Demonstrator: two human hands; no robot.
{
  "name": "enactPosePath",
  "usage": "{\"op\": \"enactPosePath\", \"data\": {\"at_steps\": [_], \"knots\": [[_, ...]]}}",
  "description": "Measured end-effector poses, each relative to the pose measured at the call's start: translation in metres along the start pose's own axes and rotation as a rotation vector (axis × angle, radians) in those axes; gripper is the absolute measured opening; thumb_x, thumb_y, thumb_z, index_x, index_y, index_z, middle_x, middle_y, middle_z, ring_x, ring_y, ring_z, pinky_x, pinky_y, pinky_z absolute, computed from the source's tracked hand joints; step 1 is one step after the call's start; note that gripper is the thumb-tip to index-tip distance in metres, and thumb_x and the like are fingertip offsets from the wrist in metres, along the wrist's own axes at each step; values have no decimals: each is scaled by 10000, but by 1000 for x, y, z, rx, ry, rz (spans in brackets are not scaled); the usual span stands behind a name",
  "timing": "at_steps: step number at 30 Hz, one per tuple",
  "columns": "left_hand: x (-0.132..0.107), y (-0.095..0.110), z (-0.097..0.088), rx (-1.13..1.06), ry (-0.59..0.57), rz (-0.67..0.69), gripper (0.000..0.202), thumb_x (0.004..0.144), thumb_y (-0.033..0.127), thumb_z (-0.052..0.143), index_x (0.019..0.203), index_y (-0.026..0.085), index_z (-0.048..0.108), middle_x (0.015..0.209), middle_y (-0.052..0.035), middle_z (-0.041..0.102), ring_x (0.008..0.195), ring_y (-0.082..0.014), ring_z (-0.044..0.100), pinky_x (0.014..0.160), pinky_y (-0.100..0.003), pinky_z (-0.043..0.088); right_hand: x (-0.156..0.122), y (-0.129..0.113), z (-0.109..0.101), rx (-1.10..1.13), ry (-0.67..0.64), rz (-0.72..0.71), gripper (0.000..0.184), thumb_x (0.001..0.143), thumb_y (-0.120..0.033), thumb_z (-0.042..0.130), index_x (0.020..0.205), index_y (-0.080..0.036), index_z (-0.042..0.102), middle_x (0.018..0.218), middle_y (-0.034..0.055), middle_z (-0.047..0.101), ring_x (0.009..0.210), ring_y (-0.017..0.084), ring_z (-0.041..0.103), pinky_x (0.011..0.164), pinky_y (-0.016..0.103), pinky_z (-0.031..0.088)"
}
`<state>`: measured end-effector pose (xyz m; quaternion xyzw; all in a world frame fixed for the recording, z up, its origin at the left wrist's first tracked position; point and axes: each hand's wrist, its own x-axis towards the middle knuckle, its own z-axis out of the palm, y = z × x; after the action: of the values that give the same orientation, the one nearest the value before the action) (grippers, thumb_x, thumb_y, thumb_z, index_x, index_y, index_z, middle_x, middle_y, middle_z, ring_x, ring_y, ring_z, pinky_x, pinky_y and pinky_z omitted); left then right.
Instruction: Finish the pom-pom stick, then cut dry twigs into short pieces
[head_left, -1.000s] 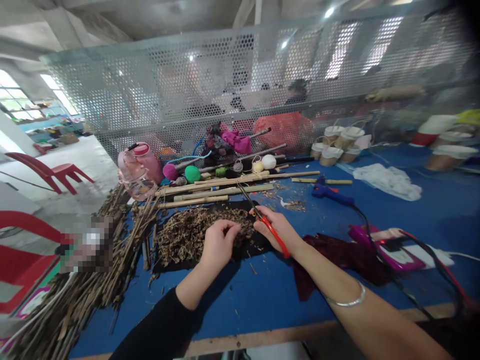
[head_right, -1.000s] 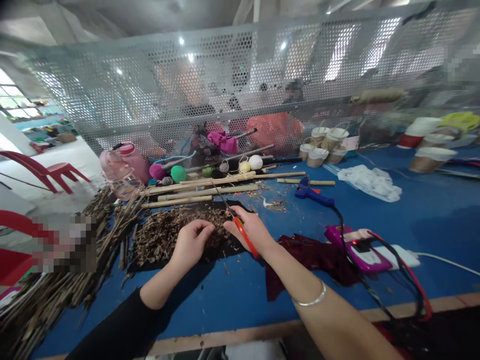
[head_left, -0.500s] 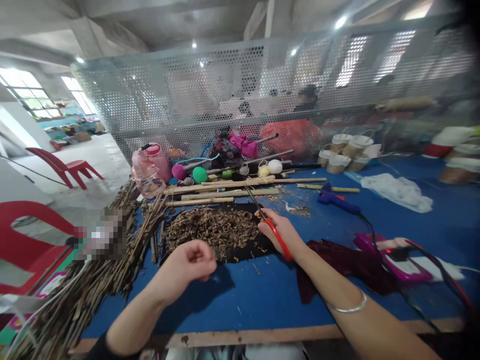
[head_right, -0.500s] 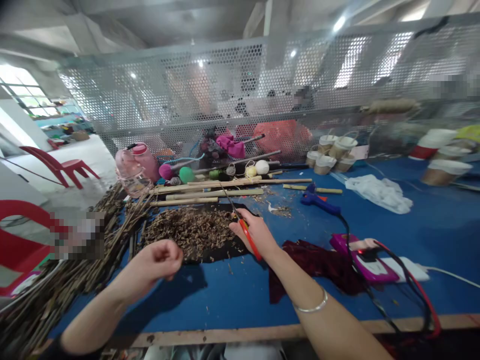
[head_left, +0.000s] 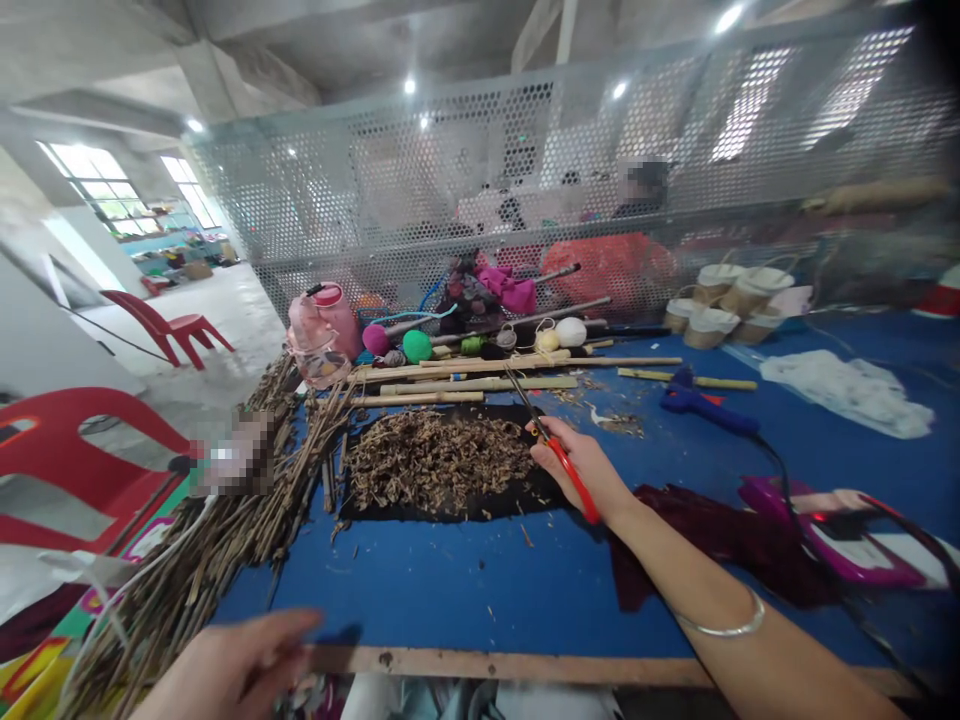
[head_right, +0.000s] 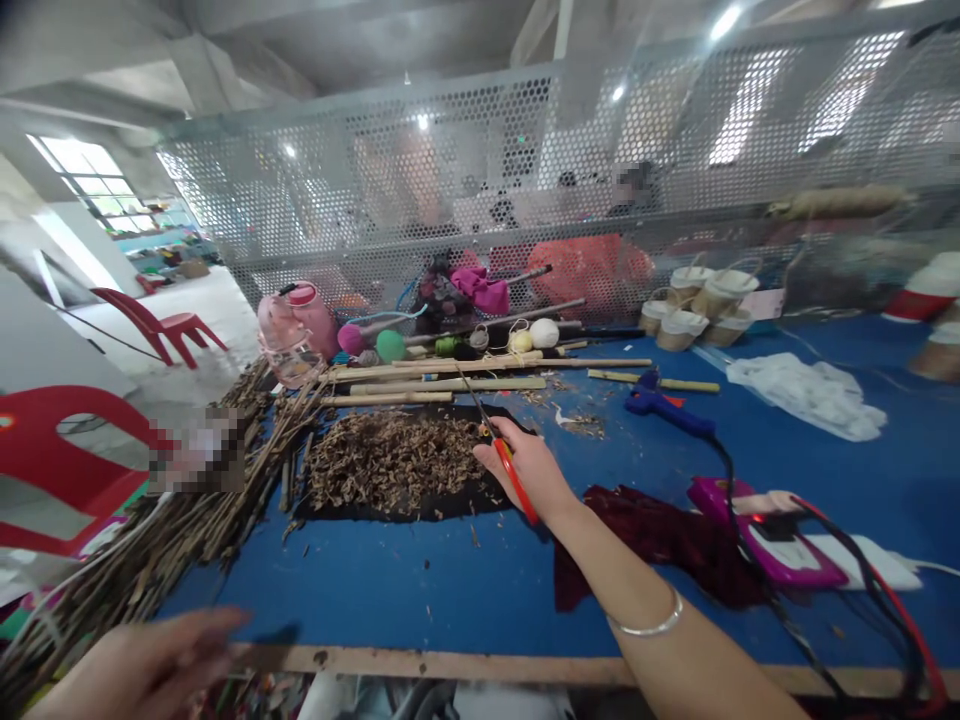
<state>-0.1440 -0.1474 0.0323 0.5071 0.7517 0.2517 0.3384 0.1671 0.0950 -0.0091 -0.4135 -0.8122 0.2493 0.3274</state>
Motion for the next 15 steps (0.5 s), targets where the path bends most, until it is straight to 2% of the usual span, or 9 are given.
{"op": "enactPosePath", "data": {"at_steps": [2,3,5,6,8,10,12,15], "knots": [[32,33,19,206,80,199,215,768,325,563,935,343,698,983,16,707,904,-211,644,836,-294,507,0,0,0,-1,10,2,430,856,-521,433,1091,-171,516,699,41,637,607,181,579,593,270,432],[50,49,30,293,87,318,288,798,262,517,1038,319,668,1128,-1,658,1018,-213,606,917,-313,470,0,0,0,-6,13,6,427,857,-521,427,1088,-173,516,687,35,632,600,180,577,591,268,432],[87,78,53,459,47,534,537,739,99,519,1247,273,532,1373,-21,475,1238,-223,448,1051,-366,357,0,0,-1,-16,16,15,424,863,-519,414,1089,-175,516,690,34,634,611,183,584,598,269,438],[104,89,62,537,20,605,644,689,38,534,1298,241,479,1428,-40,400,1286,-234,387,1078,-381,318,1,1,-1,-15,17,17,423,866,-517,409,1090,-175,516,714,41,642,633,187,593,609,270,443],[134,103,75,644,-51,680,754,641,-18,546,1353,180,399,1478,-96,295,1327,-244,325,1095,-384,288,1,1,-2,0,18,9,419,871,-507,409,1101,-173,515,795,64,660,699,198,613,636,271,451],[156,108,80,671,-78,705,787,629,-42,537,1368,167,365,1479,-122,281,1336,-240,313,1091,-386,295,1,2,-2,18,16,-4,411,875,-493,417,1122,-178,508,857,77,663,749,205,623,659,273,456],[171,108,81,655,-104,713,746,638,-51,515,1343,164,404,1444,-129,352,1310,-223,365,1077,-369,320,1,2,-2,22,17,1,414,874,-491,423,1139,-183,503,857,74,661,754,207,627,667,276,457],[185,109,82,620,-154,715,614,669,-53,472,1243,157,529,1304,-117,537,1201,-191,504,1037,-328,375,0,3,-2,7,9,6,425,871,-499,425,1141,-180,503,818,64,654,727,205,623,645,275,450]]}}
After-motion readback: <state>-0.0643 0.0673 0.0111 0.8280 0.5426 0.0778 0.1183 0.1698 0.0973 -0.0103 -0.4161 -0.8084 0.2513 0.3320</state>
